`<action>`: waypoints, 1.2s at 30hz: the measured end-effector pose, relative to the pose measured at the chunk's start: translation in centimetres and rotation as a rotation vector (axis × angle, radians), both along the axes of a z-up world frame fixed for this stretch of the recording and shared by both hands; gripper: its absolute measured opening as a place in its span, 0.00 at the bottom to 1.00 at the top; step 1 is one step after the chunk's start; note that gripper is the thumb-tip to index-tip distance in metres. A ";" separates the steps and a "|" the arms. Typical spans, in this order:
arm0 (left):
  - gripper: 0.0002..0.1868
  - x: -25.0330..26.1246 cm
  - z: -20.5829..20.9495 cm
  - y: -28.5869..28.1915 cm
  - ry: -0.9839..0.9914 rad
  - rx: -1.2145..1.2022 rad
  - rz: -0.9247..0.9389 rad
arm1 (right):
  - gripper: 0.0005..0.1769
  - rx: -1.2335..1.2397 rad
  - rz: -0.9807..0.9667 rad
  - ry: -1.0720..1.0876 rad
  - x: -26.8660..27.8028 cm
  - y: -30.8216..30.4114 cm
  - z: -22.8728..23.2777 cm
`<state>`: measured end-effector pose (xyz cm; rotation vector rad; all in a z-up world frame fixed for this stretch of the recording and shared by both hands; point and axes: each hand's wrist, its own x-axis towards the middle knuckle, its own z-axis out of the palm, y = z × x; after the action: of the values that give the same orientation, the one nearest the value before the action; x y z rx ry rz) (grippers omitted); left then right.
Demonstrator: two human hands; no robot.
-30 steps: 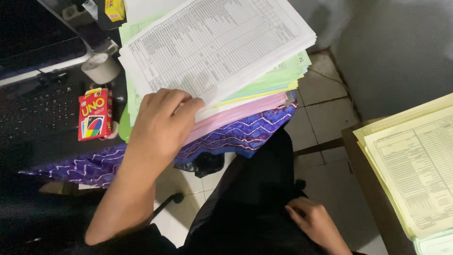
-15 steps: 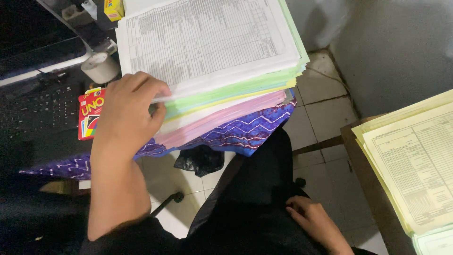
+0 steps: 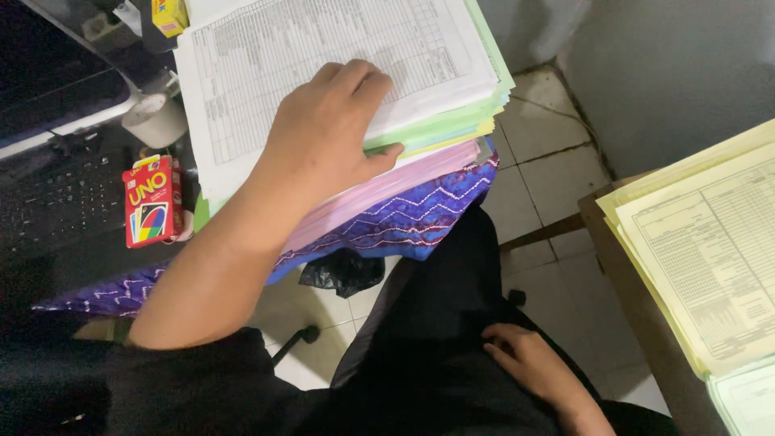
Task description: Sorting and organizing various colored paper forms and documents on a desk
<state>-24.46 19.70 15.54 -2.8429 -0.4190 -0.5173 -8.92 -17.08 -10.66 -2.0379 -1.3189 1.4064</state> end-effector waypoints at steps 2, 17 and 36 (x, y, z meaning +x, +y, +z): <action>0.33 0.4 0.0 0.0 0.022 0.016 0.031 | 0.19 -0.026 -0.018 0.011 -0.1 0.4 1.1; 0.39 0.9 -0.7 -0.4 0.072 0.211 0.126 | 0.19 -0.006 0.055 0.054 -0.8 2.7 3.7; 0.13 5.1 -2.4 -13.1 -0.616 -0.358 -0.381 | 0.15 0.326 -0.375 0.060 0.0 -9.8 6.3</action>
<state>-19.38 6.65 13.17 -3.0560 -0.0536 -1.5496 -8.90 -26.90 -4.35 -1.8823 -0.9975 1.0053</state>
